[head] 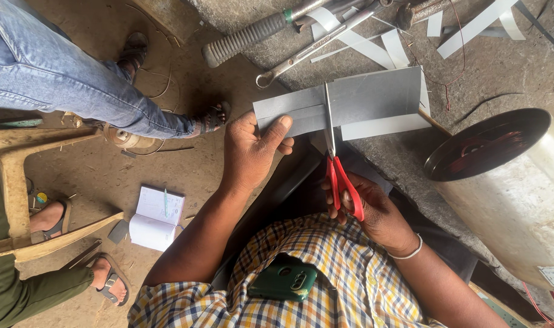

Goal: The person sits at a workbench winding red enameled copper wire around a metal cylinder, feeding the wire through the cylinder's open end. They cut strips of gray insulating paper with scissors, fold a strip, and insert it into the cylinder alongside the wound wire, then continue handling the cylinder and wire coil.

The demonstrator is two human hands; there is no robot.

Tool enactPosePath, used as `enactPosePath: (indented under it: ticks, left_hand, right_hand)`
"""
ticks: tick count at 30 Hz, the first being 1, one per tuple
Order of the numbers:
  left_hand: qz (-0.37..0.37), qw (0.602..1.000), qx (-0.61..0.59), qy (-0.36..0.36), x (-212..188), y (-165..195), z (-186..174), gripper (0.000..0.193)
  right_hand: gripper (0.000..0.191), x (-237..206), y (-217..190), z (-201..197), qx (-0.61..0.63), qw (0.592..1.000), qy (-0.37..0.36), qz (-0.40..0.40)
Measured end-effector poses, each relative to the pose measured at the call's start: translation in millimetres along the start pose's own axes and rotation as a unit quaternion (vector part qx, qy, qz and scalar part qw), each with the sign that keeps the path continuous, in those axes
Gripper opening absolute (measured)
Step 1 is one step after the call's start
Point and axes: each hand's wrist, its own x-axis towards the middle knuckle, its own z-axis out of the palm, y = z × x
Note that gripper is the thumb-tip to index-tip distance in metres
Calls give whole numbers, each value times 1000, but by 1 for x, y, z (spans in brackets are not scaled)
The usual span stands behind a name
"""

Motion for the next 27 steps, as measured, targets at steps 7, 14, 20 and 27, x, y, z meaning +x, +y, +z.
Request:
enactPosePath:
  ticks: [7,14,20,27]
  left_hand:
    - [4,1000,19,-1,1,-1,-1,22]
    - [4,1000,17,-2,2,0,-2,22]
    - [-4,1000,10,-2,1,2,-2,21]
    - [-8,1000,18,-2,3,-2,-3,20]
  right_hand:
    - [68,1,2,0,0,1000,-5,-4]
    - [69,1,4,-1,-2,1000,-3,-7]
    - [65,1,3,-1,1,1000,-8,-11]
    - [43,1,8,-2,4,1000,17,22]
